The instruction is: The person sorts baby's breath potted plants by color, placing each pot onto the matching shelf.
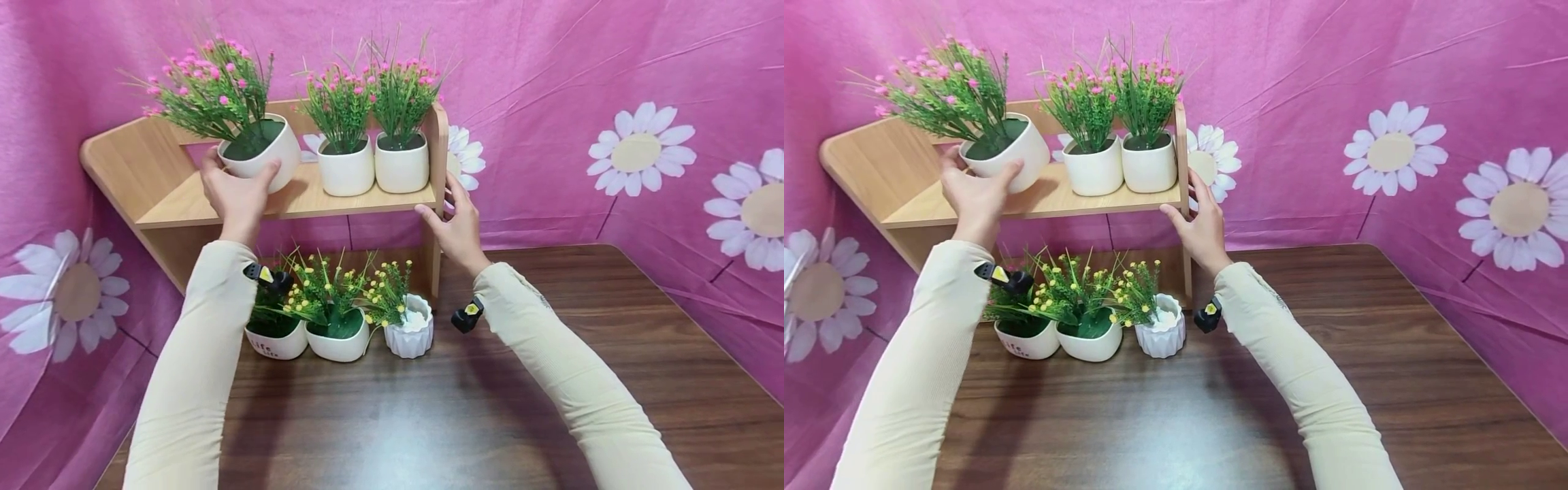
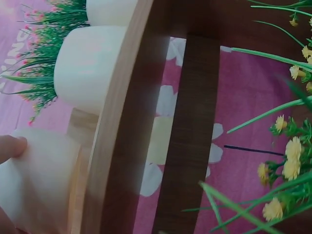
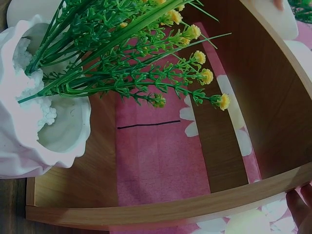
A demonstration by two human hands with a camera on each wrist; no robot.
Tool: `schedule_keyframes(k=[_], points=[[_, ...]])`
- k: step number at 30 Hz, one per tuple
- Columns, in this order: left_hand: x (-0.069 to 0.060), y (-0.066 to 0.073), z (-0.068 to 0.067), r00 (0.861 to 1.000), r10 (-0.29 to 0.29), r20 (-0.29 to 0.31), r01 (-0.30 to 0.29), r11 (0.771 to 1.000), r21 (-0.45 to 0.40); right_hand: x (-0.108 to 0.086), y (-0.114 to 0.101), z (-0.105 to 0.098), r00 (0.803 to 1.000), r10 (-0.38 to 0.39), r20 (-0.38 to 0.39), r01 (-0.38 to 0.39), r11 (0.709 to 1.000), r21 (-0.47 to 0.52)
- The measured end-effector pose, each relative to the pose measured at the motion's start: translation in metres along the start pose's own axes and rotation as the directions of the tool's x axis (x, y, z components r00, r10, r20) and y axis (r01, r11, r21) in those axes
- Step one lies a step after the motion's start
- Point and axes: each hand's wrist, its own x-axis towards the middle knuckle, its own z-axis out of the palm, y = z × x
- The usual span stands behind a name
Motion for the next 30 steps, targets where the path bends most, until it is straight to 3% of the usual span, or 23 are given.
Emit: schedule_keyframes(k=[16,30], points=[[-0.009,-0.005,0.035,1.000,-0.025,-0.008,0.026,0.988,0.153,0.000,-0.002,0.000,1.000,-0.003,-0.002,0.003,1.000,-0.016],[-0.008,-0.009,0.047,1.000,-0.017,-0.011,0.018,0.988,0.155,-0.001,-0.002,0.001,1.000,0.023,-0.004,-0.023,1.000,-0.005]])
